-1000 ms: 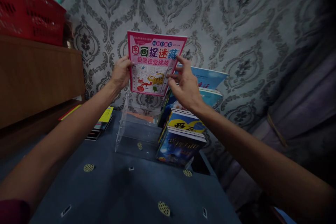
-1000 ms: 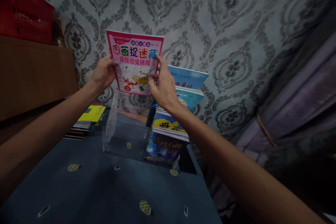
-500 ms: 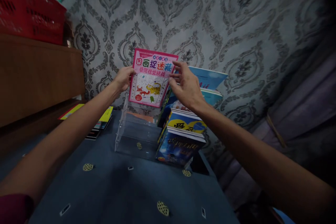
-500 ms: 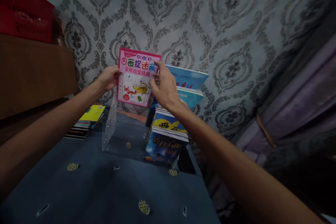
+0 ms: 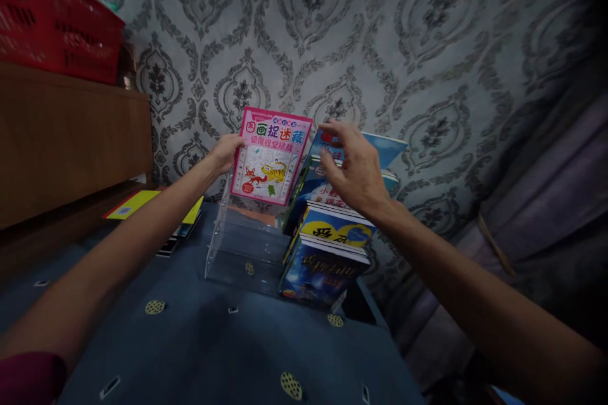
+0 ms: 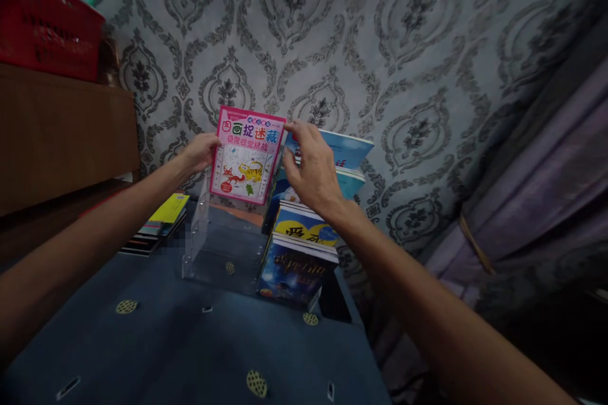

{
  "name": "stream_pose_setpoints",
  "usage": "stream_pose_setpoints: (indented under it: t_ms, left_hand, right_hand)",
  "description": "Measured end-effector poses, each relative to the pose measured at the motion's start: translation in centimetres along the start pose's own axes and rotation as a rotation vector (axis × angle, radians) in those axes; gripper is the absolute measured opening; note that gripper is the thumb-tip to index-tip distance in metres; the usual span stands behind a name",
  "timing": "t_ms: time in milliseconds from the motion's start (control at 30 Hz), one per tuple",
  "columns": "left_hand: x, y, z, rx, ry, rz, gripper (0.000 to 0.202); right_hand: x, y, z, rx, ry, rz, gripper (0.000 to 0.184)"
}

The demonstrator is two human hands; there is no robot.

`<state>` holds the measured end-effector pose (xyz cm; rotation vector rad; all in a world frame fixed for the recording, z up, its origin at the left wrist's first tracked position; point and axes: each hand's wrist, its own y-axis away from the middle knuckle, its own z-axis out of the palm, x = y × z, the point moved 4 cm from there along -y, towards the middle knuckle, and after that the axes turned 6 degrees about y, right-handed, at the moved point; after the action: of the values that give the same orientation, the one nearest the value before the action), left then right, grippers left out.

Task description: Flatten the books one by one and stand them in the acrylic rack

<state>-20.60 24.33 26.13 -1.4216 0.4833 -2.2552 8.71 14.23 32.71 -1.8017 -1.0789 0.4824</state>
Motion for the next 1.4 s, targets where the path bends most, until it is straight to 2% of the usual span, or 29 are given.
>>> stream_pose_setpoints:
  t_ms: [167,367,633,933,1200,1400]
  left_hand:
    - [0.0,1.7,0.9,0.002,-0.043,-0.046,0.017]
    - [-0.1,3.4,2.0,-0.014,-0.050,-0.080,0.031]
    - [0.0,3.1,1.7,-0.031,-0.063,-0.090,0.035]
    - [0.1,3.0,1.6,-0.062,-0.086,-0.097,0.041]
    - [-0.3,2.5,0.6,-0.041,-0.159,-0.082,0.041]
    - [-0.4,2.6,0.6,-0.032,-0.149,-0.070,0.042]
  right_hand:
    - [0.8,0.8,-0.6,0.032,0.038,0.018,0.035]
    - [1.6,1.9,-0.9,0.026,0.071,0.029,0.037]
    - [2.4,3.4,-1.2,0.016,0.092,0.045,0.037]
    - [2.6,3.9,-1.7,0.029,0.094,0.062,0.036]
    - [1.7,4.5,-1.9,0.020,0.046,0.053,0.035]
    - [1.0,5.5,-1.6,0.022,0.042,0.038,0.033]
